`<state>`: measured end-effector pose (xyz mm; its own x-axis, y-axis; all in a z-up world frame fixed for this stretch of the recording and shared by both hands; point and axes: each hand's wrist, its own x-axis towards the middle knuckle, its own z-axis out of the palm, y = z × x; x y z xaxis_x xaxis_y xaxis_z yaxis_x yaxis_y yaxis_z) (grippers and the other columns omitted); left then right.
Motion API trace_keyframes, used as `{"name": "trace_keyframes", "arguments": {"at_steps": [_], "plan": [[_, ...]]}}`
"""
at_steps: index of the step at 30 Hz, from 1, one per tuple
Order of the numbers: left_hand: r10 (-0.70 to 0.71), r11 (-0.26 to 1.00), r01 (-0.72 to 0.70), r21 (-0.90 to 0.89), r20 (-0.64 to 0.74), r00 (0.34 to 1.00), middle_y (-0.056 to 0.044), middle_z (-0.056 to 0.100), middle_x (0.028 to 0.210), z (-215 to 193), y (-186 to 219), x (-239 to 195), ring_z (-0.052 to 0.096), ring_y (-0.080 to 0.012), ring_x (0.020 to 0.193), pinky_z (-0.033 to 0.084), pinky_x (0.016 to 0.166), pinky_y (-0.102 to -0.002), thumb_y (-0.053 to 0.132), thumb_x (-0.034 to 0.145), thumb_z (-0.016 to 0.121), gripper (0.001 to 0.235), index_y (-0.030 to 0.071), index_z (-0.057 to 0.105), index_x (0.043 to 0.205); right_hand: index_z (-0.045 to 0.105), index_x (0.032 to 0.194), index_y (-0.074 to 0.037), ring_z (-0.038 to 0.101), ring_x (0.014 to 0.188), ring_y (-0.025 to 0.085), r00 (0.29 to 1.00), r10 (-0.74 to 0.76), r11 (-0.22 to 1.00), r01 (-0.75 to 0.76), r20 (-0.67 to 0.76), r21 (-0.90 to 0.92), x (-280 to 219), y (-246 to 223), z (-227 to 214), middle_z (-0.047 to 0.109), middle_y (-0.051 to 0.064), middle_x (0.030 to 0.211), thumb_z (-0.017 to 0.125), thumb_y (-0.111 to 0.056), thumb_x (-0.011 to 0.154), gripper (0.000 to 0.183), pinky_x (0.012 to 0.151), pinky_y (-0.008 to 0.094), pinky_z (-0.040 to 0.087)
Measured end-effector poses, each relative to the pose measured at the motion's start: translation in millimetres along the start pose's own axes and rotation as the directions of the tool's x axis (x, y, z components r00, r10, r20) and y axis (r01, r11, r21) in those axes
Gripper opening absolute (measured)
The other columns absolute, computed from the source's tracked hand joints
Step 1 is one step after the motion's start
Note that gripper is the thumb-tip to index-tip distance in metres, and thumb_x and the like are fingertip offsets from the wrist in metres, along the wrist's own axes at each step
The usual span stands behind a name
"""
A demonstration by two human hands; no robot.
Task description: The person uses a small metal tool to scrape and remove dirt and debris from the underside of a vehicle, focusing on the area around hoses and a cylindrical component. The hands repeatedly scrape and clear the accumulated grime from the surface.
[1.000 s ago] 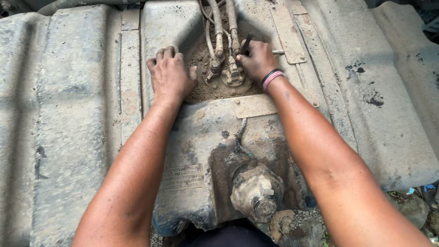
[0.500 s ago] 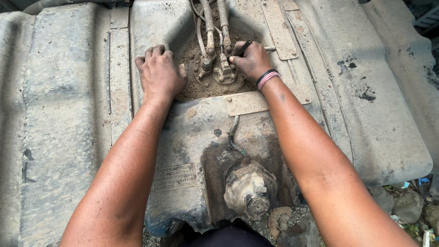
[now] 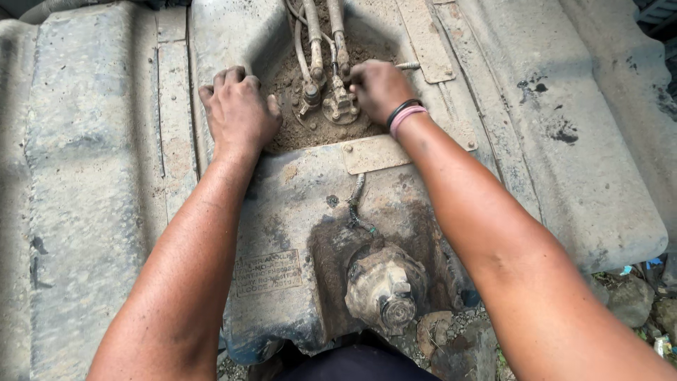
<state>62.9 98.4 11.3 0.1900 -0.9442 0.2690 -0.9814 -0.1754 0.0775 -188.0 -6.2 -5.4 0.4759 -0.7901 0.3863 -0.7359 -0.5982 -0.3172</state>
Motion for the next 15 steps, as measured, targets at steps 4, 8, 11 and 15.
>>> {"name": "trace_keyframes", "arguments": {"at_steps": [4,8,11,15], "plan": [[0.011,1.000,-0.011,0.015,-0.014,1.000,-0.021,0.060,0.129,4.0,-1.5,1.5,0.049,-0.0353,0.130,0.029,0.113,-0.062,0.033,0.094,0.070,0.036,0.001,0.072,0.112,0.072,0.091,-0.010,0.066,0.077,0.015,0.949,0.294,0.851,-0.313,0.111,0.421,-6.1,7.1,-11.6,0.073,0.004,0.085,0.069,-0.020,0.100,0.014,0.073,0.034,0.058],[0.002,1.000,-0.002,0.016,0.004,1.000,-0.022,0.061,0.127,7.8,-3.0,4.9,0.050,-0.0351,0.130,0.030,0.113,-0.063,0.032,0.095,0.070,0.037,-0.001,0.071,0.113,0.075,0.092,-0.010,0.066,0.074,0.014,0.955,0.221,0.864,-0.286,0.199,0.414,1.6,7.3,-16.7,0.073,0.005,0.082,0.072,-0.022,0.097,0.013,0.070,0.036,0.057],[0.014,1.000,-0.013,0.024,-0.021,1.000,-0.023,0.061,0.126,6.8,-3.7,5.4,0.050,-0.0362,0.130,0.029,0.112,-0.064,0.032,0.094,0.070,0.038,-0.001,0.070,0.113,0.075,0.094,-0.009,0.066,0.073,0.015,0.946,0.229,0.897,-0.296,0.228,0.329,1.2,4.0,-19.2,0.073,0.006,0.081,0.071,-0.024,0.099,0.016,0.068,0.038,0.057],[0.028,0.999,-0.027,0.021,-0.027,0.999,-0.024,0.060,0.127,8.7,-4.2,3.3,0.050,-0.0370,0.130,0.028,0.112,-0.066,0.032,0.094,0.070,0.037,-0.001,0.071,0.111,0.075,0.097,-0.013,0.067,0.070,0.014,0.951,0.262,0.932,-0.294,0.164,0.214,-0.8,0.2,-12.5,0.074,0.004,0.081,0.070,-0.025,0.097,0.013,0.065,0.036,0.056]]}}
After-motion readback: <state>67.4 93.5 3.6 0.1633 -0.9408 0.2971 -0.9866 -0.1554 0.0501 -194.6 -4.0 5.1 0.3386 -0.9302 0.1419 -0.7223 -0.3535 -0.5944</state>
